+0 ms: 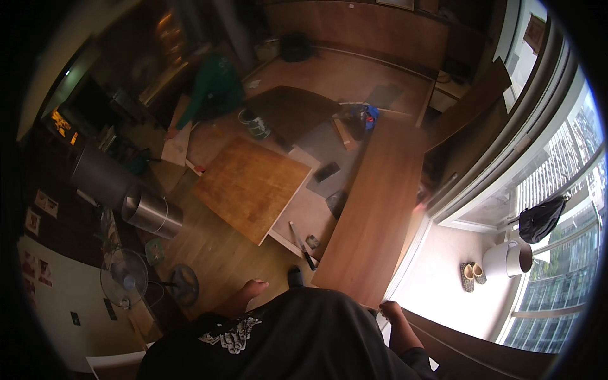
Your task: The person positions a large wooden panel on a workbench and uses a chisel to scrape and smooth the edges. They then switch to a sanding block to further refine the surface of the panel, focusing on the corners and edges.
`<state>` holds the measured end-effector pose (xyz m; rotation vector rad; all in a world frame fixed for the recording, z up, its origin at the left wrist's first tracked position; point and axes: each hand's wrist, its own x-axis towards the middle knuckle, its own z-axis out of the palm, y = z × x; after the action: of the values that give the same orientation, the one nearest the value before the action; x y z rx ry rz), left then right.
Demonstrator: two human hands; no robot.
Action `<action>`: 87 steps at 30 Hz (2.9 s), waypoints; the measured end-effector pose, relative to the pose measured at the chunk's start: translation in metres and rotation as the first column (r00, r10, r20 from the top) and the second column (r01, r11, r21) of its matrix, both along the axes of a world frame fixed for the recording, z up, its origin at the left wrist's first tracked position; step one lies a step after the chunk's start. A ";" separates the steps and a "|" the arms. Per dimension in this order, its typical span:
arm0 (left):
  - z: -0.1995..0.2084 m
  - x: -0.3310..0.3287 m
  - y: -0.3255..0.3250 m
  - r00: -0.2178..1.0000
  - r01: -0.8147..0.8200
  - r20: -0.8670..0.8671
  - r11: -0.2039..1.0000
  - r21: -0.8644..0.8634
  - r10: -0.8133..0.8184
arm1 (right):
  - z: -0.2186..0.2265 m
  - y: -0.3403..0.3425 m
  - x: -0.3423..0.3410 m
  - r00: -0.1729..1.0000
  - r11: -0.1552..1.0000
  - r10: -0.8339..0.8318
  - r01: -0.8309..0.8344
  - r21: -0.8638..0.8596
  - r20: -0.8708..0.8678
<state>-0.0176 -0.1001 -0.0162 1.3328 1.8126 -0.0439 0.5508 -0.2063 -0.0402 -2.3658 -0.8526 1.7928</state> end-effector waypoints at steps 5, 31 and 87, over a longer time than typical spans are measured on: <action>-0.002 -0.002 0.002 0.999 0.048 -0.005 0.999 0.019 -0.048 | -0.001 0.001 -0.001 0.997 0.997 -0.072 0.071 -0.037 -0.027; -0.014 -0.008 0.004 1.000 -0.011 0.007 0.999 -0.031 0.012 | -0.018 0.001 0.000 0.992 0.992 -0.129 0.129 0.004 0.012; -0.005 0.008 -0.003 0.991 -0.085 0.089 0.988 -0.126 0.097 | -0.060 -0.030 0.031 0.984 0.981 -0.174 0.176 0.087 -0.027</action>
<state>-0.0095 -0.1027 -0.0209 1.1464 1.7596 -0.0409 0.5817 -0.2362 -0.0999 -2.2855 -0.6832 1.6710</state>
